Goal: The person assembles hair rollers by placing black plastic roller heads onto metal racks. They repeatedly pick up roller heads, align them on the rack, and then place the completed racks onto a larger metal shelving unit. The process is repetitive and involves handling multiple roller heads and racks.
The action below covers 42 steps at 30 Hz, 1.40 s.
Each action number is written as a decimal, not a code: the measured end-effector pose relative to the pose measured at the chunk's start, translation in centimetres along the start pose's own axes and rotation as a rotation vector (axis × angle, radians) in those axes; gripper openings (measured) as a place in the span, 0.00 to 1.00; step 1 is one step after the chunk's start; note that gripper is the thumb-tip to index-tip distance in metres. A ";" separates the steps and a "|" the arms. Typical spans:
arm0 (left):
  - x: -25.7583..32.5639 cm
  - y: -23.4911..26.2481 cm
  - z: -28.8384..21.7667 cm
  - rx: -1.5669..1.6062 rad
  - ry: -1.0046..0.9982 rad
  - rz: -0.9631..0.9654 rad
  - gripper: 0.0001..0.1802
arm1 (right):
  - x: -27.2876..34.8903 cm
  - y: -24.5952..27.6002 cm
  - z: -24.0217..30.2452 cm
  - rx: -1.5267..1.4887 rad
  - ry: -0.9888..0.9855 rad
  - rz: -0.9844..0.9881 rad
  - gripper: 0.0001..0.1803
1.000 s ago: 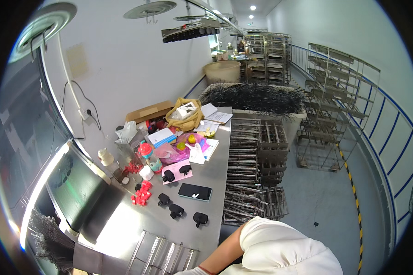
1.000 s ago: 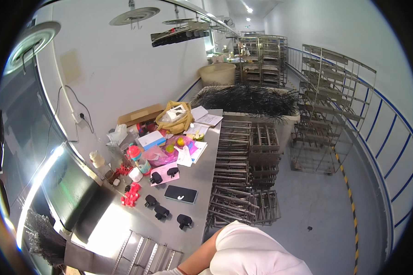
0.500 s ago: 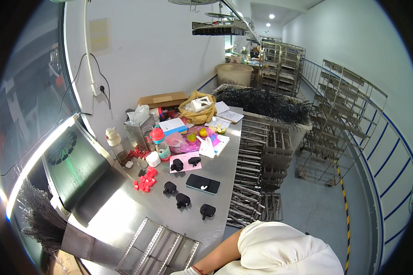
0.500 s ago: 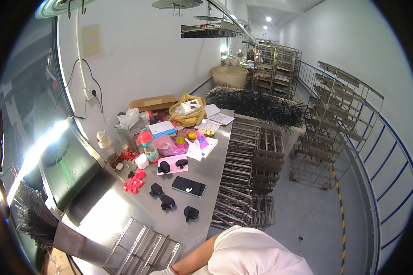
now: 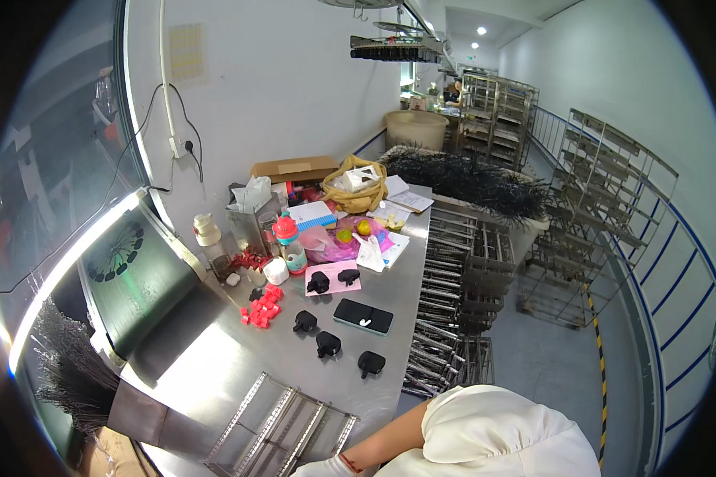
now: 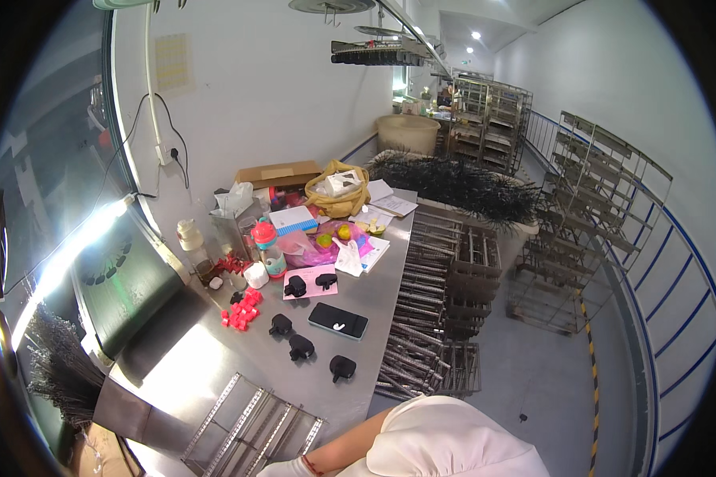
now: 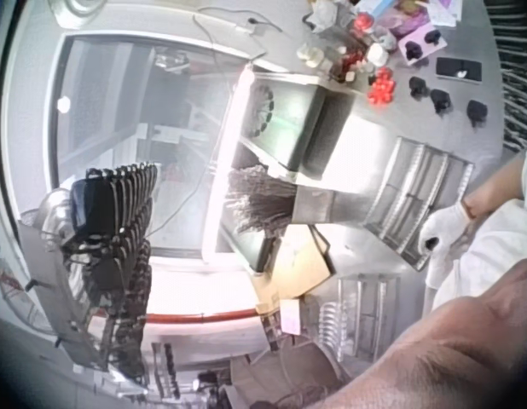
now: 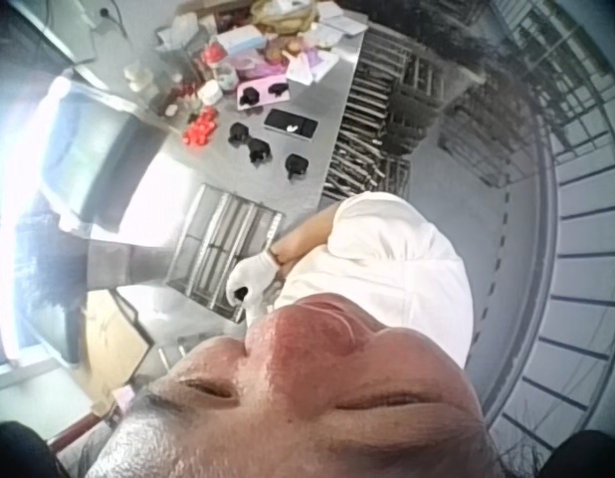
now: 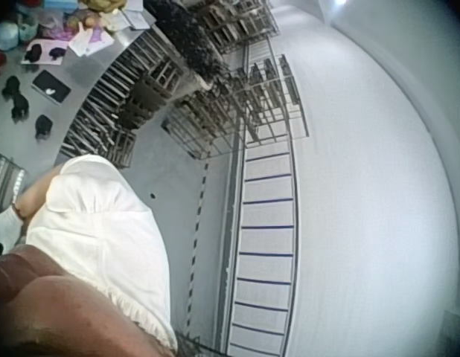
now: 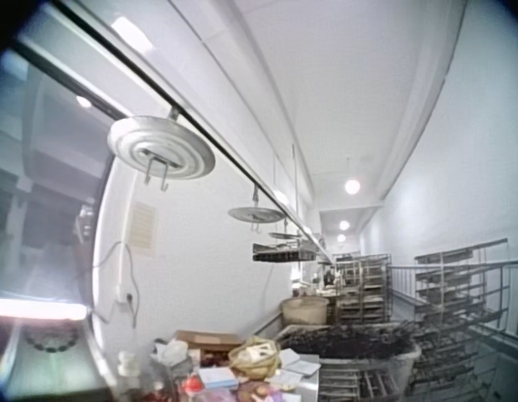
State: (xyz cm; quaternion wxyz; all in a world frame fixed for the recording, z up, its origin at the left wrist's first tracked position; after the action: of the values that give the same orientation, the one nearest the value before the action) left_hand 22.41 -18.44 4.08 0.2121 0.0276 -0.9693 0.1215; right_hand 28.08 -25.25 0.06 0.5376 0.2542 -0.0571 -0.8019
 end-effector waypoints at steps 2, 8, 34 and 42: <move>0.0 0.3 0.0 -0.006 -0.015 -0.015 0.25 | 0.2 0.2 -0.4 -0.030 0.001 -0.027 0.18; -0.2 1.0 -0.2 -0.035 -0.058 -0.051 0.24 | 0.3 1.2 0.5 -0.031 -0.126 0.051 0.18; 5.6 4.1 1.7 0.222 -0.154 -0.017 0.19 | 1.5 5.5 4.1 -0.849 -0.533 -0.234 0.40; 5.8 5.9 4.3 -1.253 -0.671 -0.625 0.06 | -7.5 8.5 1.5 -1.376 -0.260 -0.193 0.35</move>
State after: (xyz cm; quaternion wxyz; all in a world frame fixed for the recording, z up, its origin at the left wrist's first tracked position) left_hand 14.77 -13.76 1.43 -0.0924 0.2100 -0.8167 -0.5295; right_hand 36.69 -22.38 7.08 0.4915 -0.2374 0.4218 -0.7239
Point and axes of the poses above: each hand's wrist, its own x-axis away from the middle knuckle, its own y-axis out of the back of the hand, z = x × y, the point moved 1 cm from there along -x, towards the middle knuckle, and after that the axes turned 8 degrees about -z, right-handed, at the moved point
